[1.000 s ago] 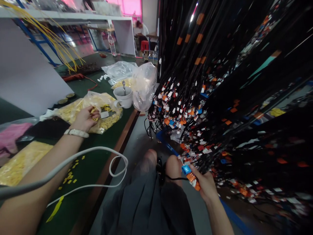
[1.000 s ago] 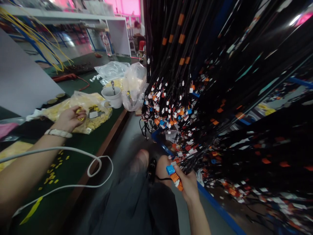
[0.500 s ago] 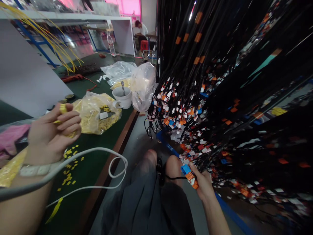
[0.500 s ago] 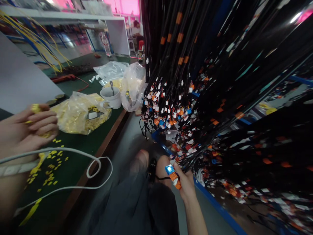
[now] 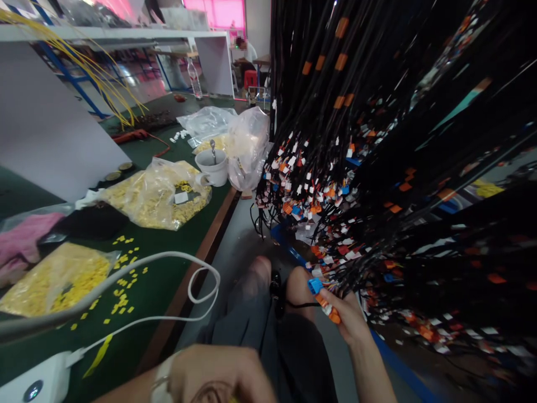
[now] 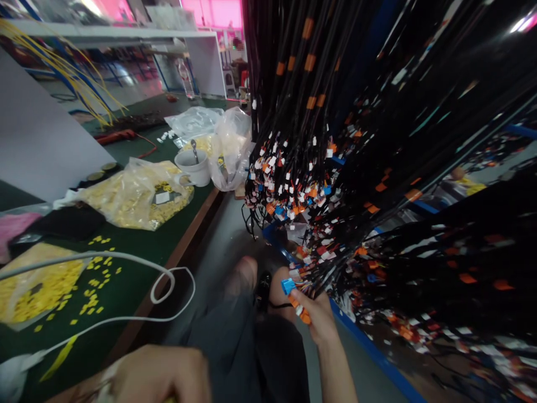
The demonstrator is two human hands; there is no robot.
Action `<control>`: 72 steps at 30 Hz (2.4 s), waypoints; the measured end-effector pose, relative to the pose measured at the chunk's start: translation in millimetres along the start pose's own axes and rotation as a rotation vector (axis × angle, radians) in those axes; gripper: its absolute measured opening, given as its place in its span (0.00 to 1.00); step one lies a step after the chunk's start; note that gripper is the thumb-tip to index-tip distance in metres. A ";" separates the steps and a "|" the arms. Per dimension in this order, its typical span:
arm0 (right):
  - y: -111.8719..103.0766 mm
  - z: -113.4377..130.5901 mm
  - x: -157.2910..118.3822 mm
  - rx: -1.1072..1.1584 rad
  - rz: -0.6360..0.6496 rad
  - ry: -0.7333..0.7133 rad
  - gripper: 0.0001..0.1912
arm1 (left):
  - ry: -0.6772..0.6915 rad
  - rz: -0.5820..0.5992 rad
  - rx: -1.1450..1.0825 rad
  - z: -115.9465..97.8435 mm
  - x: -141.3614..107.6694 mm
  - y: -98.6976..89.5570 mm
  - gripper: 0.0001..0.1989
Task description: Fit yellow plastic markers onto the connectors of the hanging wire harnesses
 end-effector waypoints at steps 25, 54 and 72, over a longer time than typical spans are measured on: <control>11.5 -7.8 4.2 0.151 -0.228 0.023 0.17 | 0.238 -0.522 -0.331 -3.5 138.9 -52.3 0.18; 32.1 -4.4 1.7 0.163 -0.161 -0.003 0.23 | 0.159 -0.468 -0.278 -12.5 121.9 -61.6 0.16; 42.7 -6.0 1.6 0.239 -0.166 -0.030 0.21 | 0.173 -0.562 -0.388 -3.8 128.5 -51.2 0.15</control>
Point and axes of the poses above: each hand's wrist, its own x-axis towards the middle knuckle, its own y-axis out of the palm, z = x × y, the point moved 2 cm from there along x, towards the middle knuckle, and after that the axes turned 7 degrees about -y, right-handed, at the moved point
